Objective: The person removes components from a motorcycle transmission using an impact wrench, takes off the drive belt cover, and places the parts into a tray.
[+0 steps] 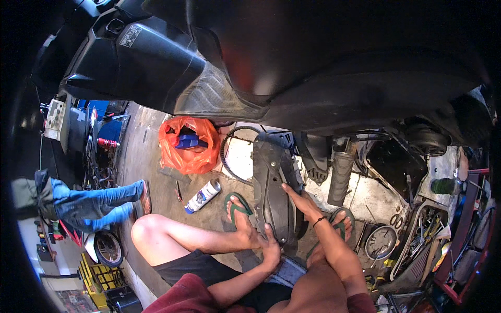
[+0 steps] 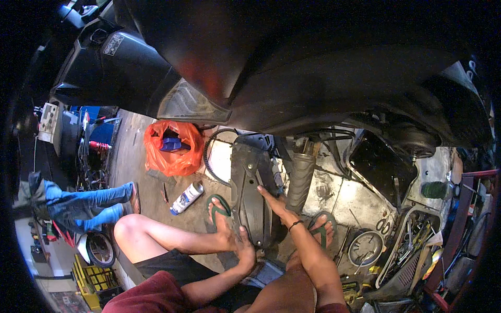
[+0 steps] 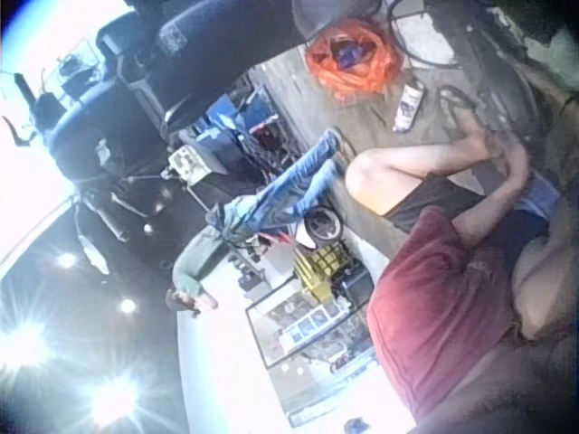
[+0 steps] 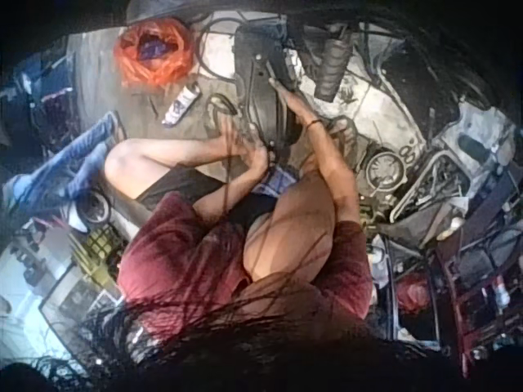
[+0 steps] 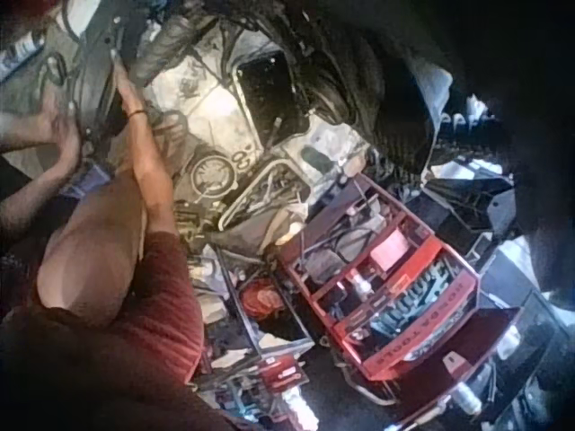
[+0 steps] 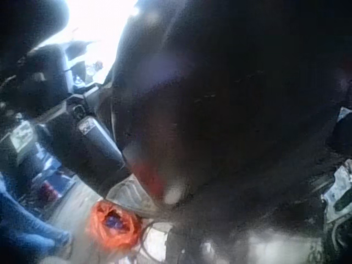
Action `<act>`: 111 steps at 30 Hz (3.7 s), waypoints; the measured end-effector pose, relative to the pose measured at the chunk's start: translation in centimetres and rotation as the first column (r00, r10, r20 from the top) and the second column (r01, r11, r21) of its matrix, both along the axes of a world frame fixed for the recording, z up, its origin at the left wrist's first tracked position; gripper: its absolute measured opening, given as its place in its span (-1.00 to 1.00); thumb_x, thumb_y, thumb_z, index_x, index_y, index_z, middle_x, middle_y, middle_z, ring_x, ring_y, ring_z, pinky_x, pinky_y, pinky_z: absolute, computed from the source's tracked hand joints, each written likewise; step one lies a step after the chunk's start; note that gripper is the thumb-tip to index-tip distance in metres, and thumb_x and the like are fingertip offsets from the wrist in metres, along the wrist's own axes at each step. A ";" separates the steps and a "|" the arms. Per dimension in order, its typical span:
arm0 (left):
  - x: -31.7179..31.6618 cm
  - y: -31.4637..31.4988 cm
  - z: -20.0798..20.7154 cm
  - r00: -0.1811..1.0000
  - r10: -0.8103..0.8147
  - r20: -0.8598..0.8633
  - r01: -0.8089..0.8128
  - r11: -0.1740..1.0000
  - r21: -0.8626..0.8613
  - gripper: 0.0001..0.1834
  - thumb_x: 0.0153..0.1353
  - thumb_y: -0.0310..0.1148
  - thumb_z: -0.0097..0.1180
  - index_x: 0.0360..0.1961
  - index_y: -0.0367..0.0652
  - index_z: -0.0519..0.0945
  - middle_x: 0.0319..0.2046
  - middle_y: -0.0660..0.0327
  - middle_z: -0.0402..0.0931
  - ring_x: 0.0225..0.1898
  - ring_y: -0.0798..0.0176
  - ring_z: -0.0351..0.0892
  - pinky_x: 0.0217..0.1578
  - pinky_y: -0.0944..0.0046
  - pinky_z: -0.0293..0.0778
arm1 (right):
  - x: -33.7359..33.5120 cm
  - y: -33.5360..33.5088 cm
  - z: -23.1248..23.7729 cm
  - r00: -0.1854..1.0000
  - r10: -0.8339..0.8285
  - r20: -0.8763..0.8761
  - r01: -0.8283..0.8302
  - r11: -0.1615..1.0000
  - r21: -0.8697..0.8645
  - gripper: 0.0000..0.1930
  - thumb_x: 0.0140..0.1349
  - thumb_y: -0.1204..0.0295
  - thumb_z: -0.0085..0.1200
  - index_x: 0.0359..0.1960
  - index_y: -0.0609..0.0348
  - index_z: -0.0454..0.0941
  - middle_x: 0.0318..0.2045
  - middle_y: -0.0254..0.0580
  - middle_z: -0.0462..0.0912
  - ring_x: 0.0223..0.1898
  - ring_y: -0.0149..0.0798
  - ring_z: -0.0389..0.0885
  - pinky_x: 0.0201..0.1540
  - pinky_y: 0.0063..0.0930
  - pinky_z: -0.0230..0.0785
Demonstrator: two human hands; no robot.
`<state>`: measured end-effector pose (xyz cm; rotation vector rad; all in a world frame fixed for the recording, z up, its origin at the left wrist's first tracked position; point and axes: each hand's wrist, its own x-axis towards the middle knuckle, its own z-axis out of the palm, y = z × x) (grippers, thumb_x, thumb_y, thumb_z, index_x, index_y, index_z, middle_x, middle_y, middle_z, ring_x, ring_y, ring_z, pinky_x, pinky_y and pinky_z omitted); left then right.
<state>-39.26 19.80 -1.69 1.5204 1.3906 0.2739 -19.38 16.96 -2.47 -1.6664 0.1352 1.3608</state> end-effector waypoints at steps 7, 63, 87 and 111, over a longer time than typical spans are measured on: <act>-2.8 3.0 5.3 0.867 -0.498 0.020 0.462 0.789 -0.404 0.06 0.20 0.28 -0.03 0.34 -0.43 -0.09 0.22 -0.17 0.17 0.27 -0.08 0.15 0.31 0.16 -0.02 | 2.5 -1.6 7.6 0.968 0.182 0.173 -0.207 0.968 0.140 0.16 -0.11 -0.52 -0.09 0.09 0.54 0.40 0.08 0.41 0.43 0.22 0.16 0.35 0.24 -0.12 0.18; 14.7 16.1 4.8 0.888 -0.146 0.435 0.388 0.747 -0.540 -0.23 0.13 0.34 -0.06 0.18 0.01 0.37 0.09 0.12 0.44 0.04 -0.05 0.46 0.05 -0.20 0.36 | -3.0 -24.1 12.1 0.877 -0.410 0.249 0.428 0.903 -0.020 -0.12 0.07 -0.17 0.17 0.15 0.47 0.36 -0.02 0.28 0.54 0.05 0.01 0.53 0.11 -0.33 0.33; 26.1 -0.4 9.3 0.572 -0.457 0.681 0.707 0.695 -0.128 -0.30 0.08 -0.19 0.31 0.18 -0.26 0.32 0.05 0.14 0.44 0.09 0.15 0.42 0.15 0.14 0.29 | 9.5 -35.2 11.4 0.046 -0.792 0.609 0.821 0.377 0.429 -0.32 0.34 -0.04 -0.15 0.23 0.35 0.33 0.24 0.07 0.37 0.31 -0.13 0.26 0.35 -0.39 -0.06; 27.8 1.5 11.5 0.546 -0.823 -0.156 0.627 0.278 0.728 -0.31 0.12 -0.13 0.26 0.16 -0.36 0.35 -0.12 0.05 0.51 -0.14 0.09 0.45 0.01 0.15 0.33 | 16.9 -33.9 8.2 -0.097 -0.862 0.498 0.714 0.289 0.638 -0.25 0.37 -0.09 -0.26 0.23 0.49 0.26 0.26 0.08 0.30 0.32 -0.12 0.22 0.37 -0.39 -0.07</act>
